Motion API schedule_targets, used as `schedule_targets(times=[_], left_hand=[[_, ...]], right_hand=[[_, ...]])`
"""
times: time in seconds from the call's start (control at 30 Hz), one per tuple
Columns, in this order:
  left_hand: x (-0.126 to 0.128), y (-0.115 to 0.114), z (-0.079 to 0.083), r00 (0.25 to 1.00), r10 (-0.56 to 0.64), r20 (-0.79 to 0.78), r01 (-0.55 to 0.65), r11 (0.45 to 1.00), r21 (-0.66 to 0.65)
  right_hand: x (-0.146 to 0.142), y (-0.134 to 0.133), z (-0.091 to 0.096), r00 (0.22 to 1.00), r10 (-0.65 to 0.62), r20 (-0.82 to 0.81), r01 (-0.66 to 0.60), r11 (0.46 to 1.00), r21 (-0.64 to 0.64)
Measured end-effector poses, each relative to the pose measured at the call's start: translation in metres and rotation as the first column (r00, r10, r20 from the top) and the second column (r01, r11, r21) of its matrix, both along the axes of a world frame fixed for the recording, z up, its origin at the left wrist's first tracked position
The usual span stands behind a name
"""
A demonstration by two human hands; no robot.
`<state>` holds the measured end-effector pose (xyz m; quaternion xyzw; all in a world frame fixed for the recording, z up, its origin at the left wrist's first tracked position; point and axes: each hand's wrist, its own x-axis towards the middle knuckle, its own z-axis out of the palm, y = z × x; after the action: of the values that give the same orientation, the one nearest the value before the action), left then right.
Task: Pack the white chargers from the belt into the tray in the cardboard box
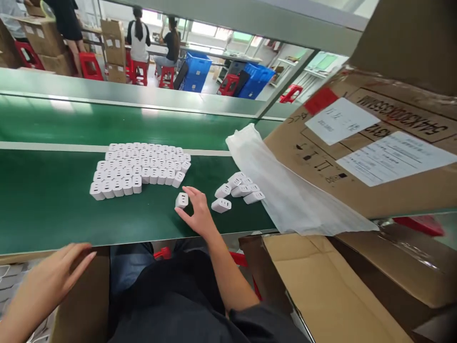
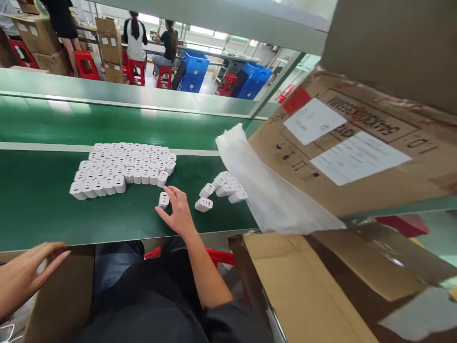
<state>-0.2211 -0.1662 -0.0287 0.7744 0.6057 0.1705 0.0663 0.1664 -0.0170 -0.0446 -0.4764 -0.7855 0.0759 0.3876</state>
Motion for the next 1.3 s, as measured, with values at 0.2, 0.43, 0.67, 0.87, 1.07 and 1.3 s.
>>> schedule_targets(times=[0.2,0.43,0.67,0.87,1.07,1.3], left_hand=[[0.136,0.129,0.022,0.945,-0.327,-0.017,0.327,0.940,0.095],[0.196,0.190,0.010,0.820,-0.571,0.048,0.570,0.821,0.035],[0.199,0.208,0.000,0.779,-0.624,0.063,0.625,0.781,0.007],[0.194,0.205,-0.006,0.776,-0.627,0.071,0.624,0.779,0.062],[0.196,0.205,-0.001,0.771,-0.634,0.067,0.630,0.774,0.069],[0.198,0.202,0.004,0.732,-0.675,0.092,0.677,0.736,0.016]], right_hand=[[0.000,-0.011,-0.015,1.000,0.013,-0.018,-0.014,0.998,-0.068],[0.094,-0.029,0.001,0.937,-0.342,-0.068,0.348,0.916,0.198],[0.105,-0.009,-0.018,0.916,-0.400,0.044,0.392,0.911,0.132],[0.075,0.007,-0.002,0.896,-0.415,-0.158,0.443,0.863,0.245],[0.072,0.000,0.015,0.926,-0.204,-0.317,0.213,0.977,-0.006],[0.073,0.011,0.002,0.888,0.254,-0.383,-0.379,0.876,-0.298]])
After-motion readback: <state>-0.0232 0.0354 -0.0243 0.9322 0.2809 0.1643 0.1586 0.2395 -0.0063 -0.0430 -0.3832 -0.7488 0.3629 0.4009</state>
